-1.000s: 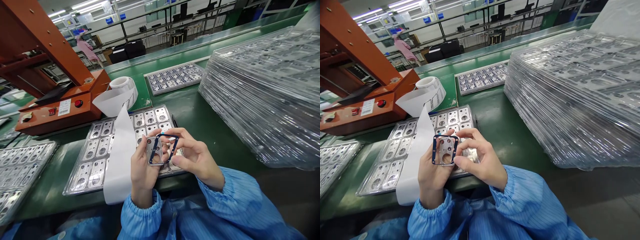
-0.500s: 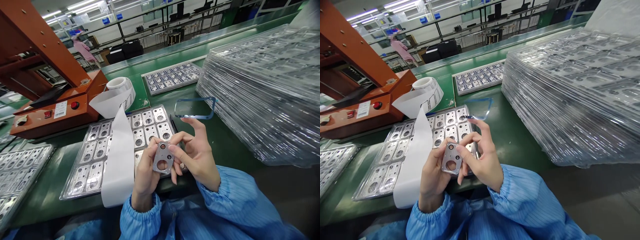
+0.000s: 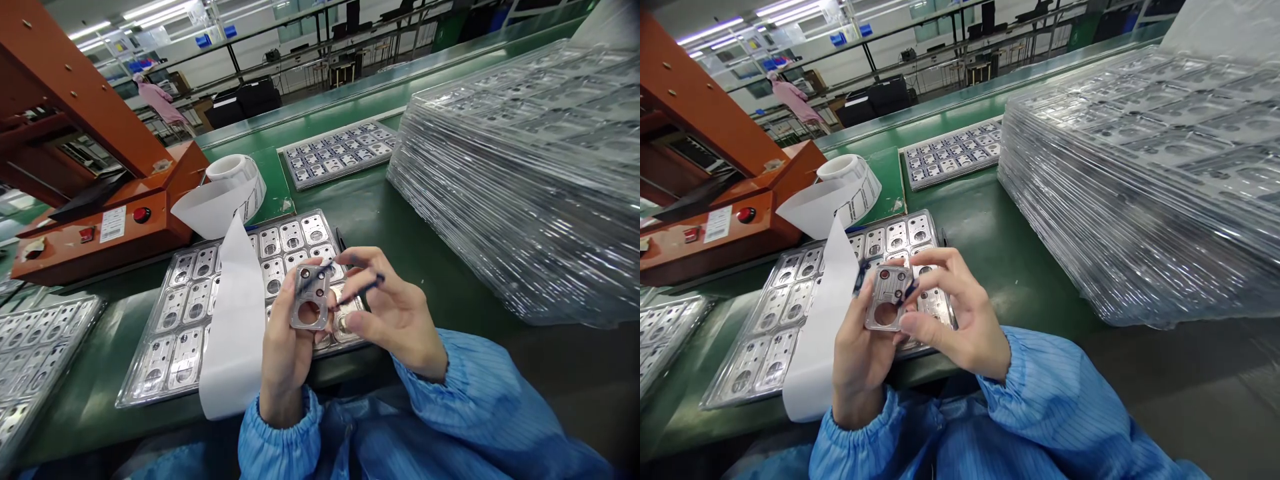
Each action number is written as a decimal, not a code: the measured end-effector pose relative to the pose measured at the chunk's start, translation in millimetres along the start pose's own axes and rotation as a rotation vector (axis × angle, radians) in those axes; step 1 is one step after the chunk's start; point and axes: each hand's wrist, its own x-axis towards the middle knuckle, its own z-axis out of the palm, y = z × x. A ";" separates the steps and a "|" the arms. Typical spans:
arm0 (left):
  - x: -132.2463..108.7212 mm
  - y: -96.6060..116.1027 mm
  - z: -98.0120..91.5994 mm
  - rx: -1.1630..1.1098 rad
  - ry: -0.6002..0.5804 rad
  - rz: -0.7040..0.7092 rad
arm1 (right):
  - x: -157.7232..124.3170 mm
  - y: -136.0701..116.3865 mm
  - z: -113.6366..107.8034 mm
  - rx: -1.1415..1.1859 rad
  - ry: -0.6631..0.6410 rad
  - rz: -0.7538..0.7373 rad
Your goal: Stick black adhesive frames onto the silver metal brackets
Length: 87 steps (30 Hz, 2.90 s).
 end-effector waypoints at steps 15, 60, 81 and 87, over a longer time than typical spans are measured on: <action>-0.1 3.2 0.1 -0.059 0.017 -0.047 | 1.1 -4.4 1.7 -0.192 -0.099 0.002; -1.7 2.6 1.2 -0.038 0.089 0.028 | 1.6 -2.5 6.7 -0.199 -0.031 0.021; -1.6 1.9 1.0 -0.022 0.117 0.030 | 2.8 -3.9 8.4 -0.263 -0.041 0.051; -1.1 3.2 1.5 -0.040 0.107 0.019 | 2.6 -4.3 8.5 -0.274 -0.037 0.035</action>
